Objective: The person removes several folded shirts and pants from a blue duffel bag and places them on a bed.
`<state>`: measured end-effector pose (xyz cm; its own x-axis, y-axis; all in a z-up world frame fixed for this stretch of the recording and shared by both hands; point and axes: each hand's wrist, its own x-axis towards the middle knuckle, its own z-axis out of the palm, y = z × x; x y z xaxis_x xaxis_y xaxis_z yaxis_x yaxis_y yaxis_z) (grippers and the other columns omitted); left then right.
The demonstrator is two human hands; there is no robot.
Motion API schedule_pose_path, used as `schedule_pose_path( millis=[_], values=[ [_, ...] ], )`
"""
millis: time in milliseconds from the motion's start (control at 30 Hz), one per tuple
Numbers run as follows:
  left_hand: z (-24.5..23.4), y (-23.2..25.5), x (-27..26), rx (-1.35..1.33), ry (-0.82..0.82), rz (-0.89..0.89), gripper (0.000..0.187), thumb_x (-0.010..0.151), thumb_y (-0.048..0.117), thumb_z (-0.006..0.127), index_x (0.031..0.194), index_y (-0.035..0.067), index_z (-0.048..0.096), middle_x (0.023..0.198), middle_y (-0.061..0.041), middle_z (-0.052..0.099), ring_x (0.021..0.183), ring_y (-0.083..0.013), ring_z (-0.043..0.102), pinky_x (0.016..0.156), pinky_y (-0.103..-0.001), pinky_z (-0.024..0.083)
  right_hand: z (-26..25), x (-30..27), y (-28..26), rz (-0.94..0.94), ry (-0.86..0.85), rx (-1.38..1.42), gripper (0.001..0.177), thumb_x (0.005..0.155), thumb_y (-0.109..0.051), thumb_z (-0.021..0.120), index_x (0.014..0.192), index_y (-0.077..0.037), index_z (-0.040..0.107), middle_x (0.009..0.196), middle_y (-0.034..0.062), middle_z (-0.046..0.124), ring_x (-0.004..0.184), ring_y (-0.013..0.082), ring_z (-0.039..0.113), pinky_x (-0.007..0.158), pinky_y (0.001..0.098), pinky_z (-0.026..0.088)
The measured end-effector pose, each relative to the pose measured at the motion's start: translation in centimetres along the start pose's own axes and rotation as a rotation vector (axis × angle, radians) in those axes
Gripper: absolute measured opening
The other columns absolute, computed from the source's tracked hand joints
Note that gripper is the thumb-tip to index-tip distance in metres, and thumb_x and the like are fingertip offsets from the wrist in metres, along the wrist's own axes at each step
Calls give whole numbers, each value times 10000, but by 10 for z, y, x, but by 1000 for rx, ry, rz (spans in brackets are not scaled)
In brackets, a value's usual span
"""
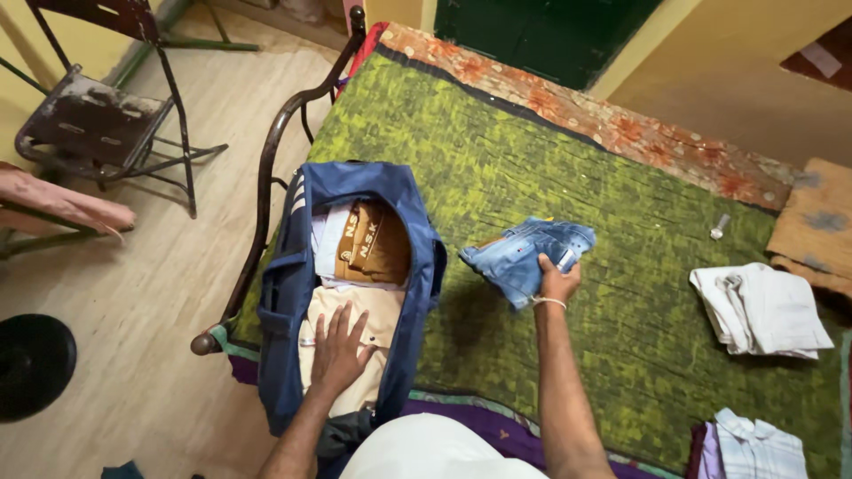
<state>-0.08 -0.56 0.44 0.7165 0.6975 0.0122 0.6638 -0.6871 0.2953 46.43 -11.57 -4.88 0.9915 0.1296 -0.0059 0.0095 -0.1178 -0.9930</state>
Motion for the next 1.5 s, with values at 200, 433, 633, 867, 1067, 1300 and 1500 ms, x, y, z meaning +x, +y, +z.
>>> schedule_pose_path(
  millis=[200, 433, 633, 867, 1067, 1300, 1500],
  values=[
    [3, -2, 1, 1, 57, 18, 751, 799, 471, 743, 1441, 174, 490, 1536, -151, 386, 1444, -295, 328, 1201, -565, 157, 80, 46, -4, -35, -47, 310, 581, 691, 94, 840, 1227, -43, 665, 1130, 74, 728, 973, 226, 695, 928, 386, 570],
    [1, -4, 3, -35, 47, 2, 732, 796, 458, 751, 1431, 187, 507, 1527, -145, 410, 1433, -302, 355, 1195, -555, 178, 161, 82, -26, 114, -22, 877, 591, 833, 85, 746, 1362, -75, 536, 1258, 131, 674, 1073, 290, 694, 976, 484, 586],
    [5, -6, 1, -56, 83, 6, 717, 791, 454, 750, 1421, 193, 527, 1524, -139, 428, 1433, -294, 369, 1202, -552, 183, 175, 42, 8, 723, -369, 465, 563, 1049, -246, 563, 1496, -107, 251, 1166, 297, 526, 990, 516, 593, 856, 713, 491],
    [6, -8, -1, -68, 70, -9, 712, 796, 454, 756, 1417, 188, 533, 1516, -152, 438, 1428, -309, 375, 1201, -553, 176, 74, -45, 44, 940, -574, 274, 543, 1022, -244, 501, 1505, -74, 321, 1372, 276, 554, 1118, 521, 649, 901, 642, 593],
    [6, -9, 1, -119, 15, -34, 698, 776, 427, 784, 1394, 190, 563, 1509, -153, 451, 1434, -321, 378, 1202, -556, 177, 26, -43, 5, 683, -740, 490, 426, 1045, -289, 551, 1392, -46, 510, 1205, 230, 677, 985, 381, 692, 807, 520, 614],
    [9, -30, 0, -357, 131, -15, 688, 734, 260, 789, 1390, 169, 606, 1436, -123, 575, 1396, -320, 457, 1163, -521, 297, 21, -105, -106, 357, -1282, 925, 408, 1057, -291, 630, 1259, 63, 625, 1168, 265, 711, 959, 348, 725, 755, 448, 608],
    [41, -78, 11, -697, 510, -153, 400, 862, 65, 701, 1257, 63, 634, 1367, -193, 629, 1385, -364, 538, 1175, -441, 417, 61, -207, -132, 320, -1612, 530, 451, 1016, -253, 709, 1298, 89, 624, 1258, 241, 690, 1124, 331, 701, 984, 453, 591]
  ],
)
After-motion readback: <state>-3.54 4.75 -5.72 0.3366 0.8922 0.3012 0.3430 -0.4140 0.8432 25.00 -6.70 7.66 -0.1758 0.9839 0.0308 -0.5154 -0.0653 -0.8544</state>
